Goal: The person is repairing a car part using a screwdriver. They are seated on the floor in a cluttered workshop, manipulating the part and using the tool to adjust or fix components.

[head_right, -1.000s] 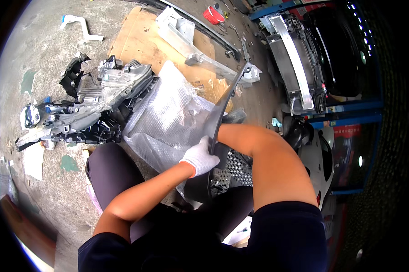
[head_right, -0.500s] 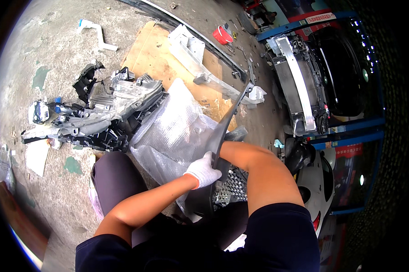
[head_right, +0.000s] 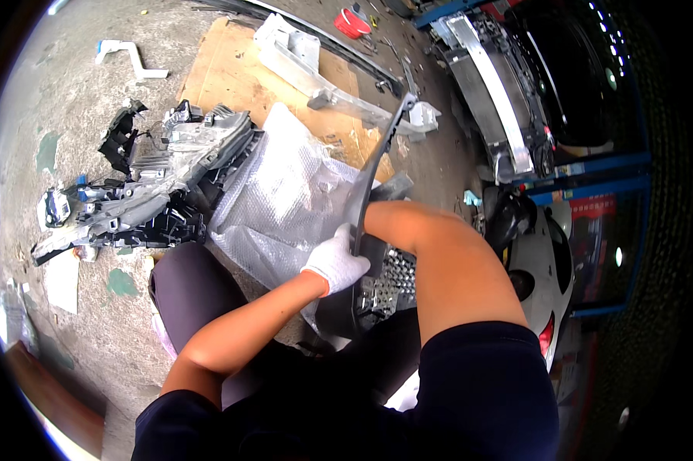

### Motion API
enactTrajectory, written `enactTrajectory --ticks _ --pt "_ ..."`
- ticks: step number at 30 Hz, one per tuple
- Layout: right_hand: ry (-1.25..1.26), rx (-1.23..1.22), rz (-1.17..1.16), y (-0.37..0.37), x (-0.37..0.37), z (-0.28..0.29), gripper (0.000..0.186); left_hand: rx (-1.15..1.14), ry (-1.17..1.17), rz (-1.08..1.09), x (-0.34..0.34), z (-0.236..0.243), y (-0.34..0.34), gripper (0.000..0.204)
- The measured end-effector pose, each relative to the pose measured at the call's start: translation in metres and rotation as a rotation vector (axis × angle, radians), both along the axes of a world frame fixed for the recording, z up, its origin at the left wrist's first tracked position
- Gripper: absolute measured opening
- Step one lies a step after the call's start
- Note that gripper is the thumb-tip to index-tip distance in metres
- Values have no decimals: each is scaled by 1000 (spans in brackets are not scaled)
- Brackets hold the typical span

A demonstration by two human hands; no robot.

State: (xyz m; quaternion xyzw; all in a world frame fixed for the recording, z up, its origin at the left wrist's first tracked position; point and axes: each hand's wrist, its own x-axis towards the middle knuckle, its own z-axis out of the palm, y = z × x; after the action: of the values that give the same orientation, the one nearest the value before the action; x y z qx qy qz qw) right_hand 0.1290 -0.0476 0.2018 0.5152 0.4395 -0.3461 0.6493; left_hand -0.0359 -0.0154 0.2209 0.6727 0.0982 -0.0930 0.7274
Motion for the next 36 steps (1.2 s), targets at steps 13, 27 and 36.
enactTrajectory --ticks 13,27,36 --pt "-1 86 -57 17 5 4 30 -31 -24 4 1 -10 3 76" --pt "1 69 -76 3 2 8 30 -14 -27 11 3 -14 5 72" --pt "12 73 -64 3 10 7 30 48 -18 37 4 -16 -1 67"
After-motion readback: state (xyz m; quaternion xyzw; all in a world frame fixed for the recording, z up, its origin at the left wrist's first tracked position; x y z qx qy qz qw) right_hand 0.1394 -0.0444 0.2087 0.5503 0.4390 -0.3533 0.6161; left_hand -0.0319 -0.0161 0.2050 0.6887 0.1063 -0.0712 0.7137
